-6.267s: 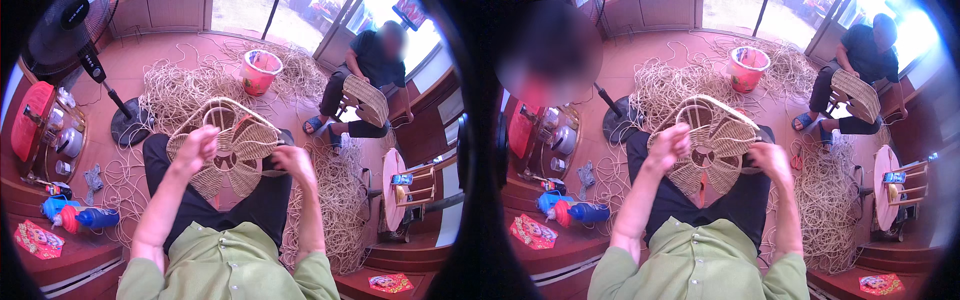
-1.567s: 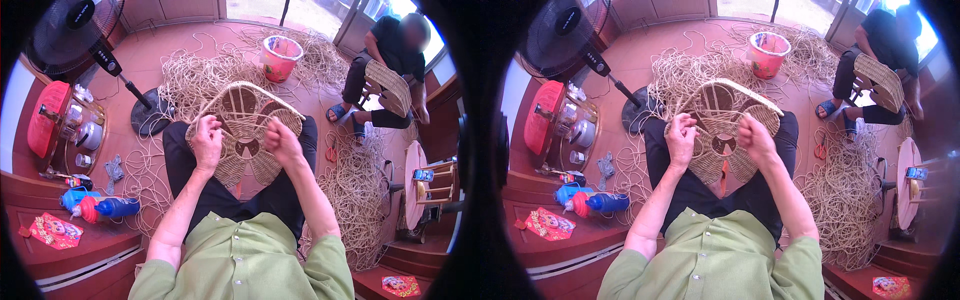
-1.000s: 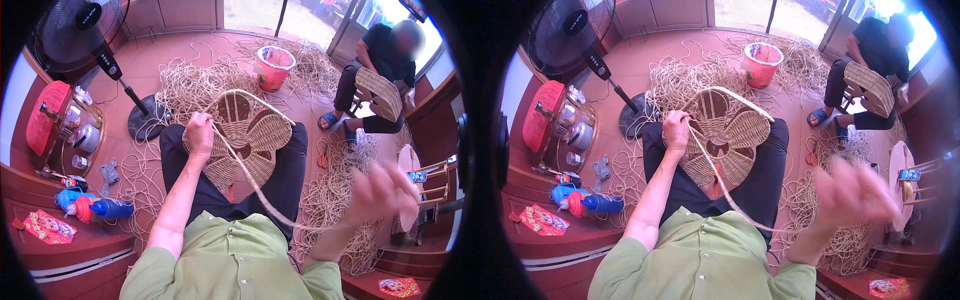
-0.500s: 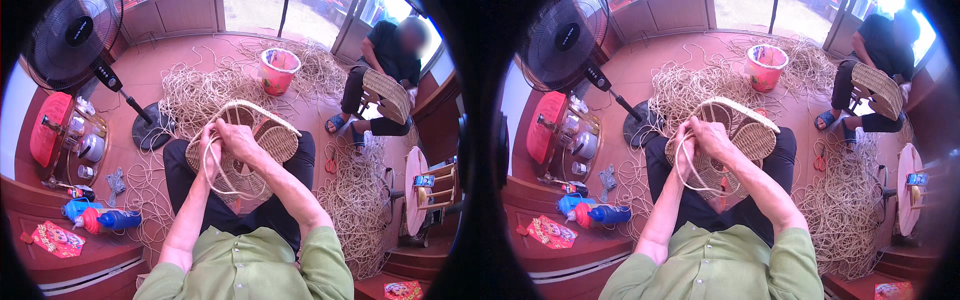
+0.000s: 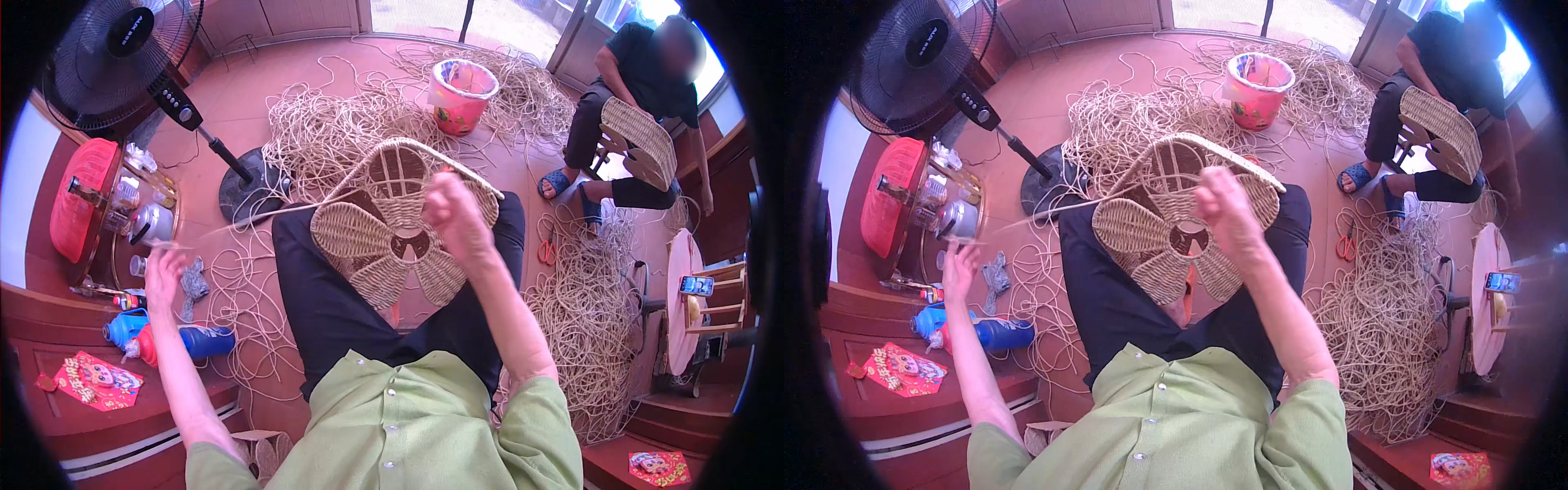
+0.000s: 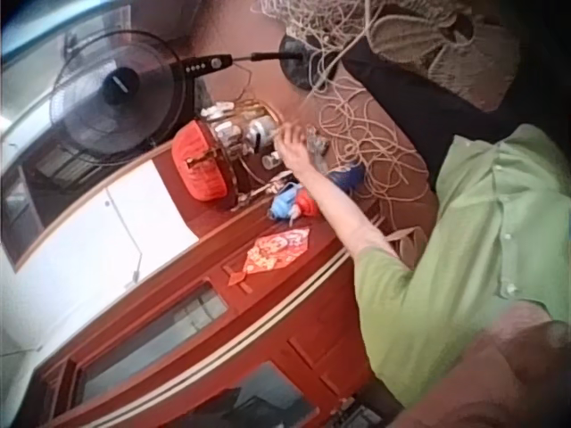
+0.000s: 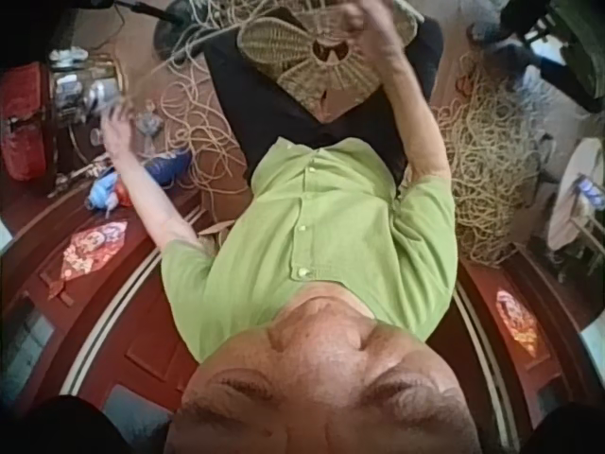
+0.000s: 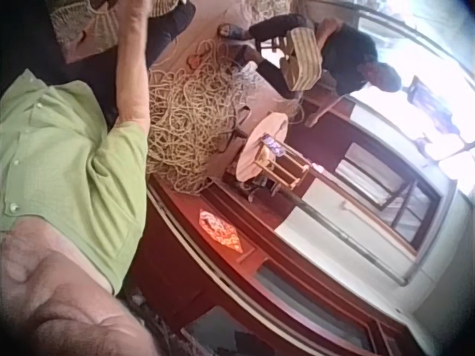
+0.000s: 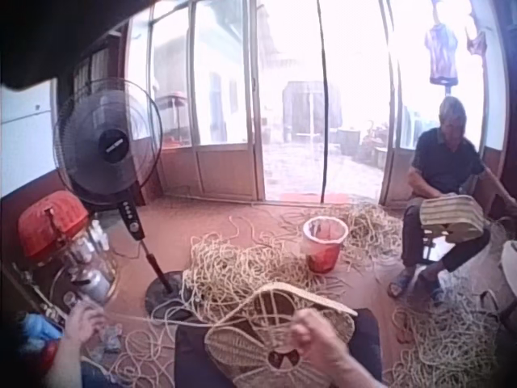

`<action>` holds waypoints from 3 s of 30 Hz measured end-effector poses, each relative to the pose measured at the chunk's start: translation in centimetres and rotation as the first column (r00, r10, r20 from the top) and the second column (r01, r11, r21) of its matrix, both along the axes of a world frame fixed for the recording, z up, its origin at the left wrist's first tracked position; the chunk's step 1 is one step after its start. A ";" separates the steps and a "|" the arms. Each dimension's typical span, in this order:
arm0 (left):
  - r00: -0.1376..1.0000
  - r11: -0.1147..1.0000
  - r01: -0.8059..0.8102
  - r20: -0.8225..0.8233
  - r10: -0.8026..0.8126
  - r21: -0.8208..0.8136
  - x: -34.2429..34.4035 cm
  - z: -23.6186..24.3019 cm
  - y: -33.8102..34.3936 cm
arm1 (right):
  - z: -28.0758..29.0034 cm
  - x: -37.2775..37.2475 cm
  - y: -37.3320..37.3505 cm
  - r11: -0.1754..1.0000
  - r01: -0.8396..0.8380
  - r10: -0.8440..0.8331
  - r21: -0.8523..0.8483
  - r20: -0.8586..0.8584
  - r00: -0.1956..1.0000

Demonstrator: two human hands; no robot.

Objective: Weaving a flower-shaped basket using light-colored fibers.

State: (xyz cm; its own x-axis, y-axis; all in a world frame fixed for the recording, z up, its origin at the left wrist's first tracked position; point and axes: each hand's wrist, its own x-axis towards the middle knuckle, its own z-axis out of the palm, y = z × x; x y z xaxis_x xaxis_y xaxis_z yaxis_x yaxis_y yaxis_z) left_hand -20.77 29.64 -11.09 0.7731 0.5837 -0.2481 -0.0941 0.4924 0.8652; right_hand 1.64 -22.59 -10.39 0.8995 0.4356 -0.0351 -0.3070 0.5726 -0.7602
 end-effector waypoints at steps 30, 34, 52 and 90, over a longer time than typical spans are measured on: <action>0.993 -0.268 0.081 -0.055 0.104 0.960 21.4 -3.4 -36.8 | 0.6 2.8 2.3 0.140 0.536 0.540 -0.832 0.518 0.663; 0.978 -0.165 0.208 -0.204 0.040 0.964 19.9 -3.2 -37.5 | -1.7 4.7 3.1 0.466 0.284 0.395 -0.838 0.484 0.780; 0.990 0.103 -0.118 0.125 -0.065 0.988 21.0 -4.5 -40.0 | 11.5 1.6 -40.8 0.753 0.453 -0.628 0.477 0.319 0.709; 0.986 0.597 0.164 -0.115 -0.119 0.786 21.7 -5.2 -39.7 | -0.3 2.1 -1.8 0.766 -0.312 0.358 -0.562 -0.030 0.933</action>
State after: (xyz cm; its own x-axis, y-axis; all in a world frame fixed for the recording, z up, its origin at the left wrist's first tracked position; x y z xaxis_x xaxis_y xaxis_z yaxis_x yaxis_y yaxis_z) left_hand 0.96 -10.10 -16.27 0.8642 0.4532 0.2186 -0.0335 -0.3818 0.9237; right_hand 3.78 -24.43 -10.67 0.7096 0.6373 -0.3005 -0.3297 -0.0766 -0.9410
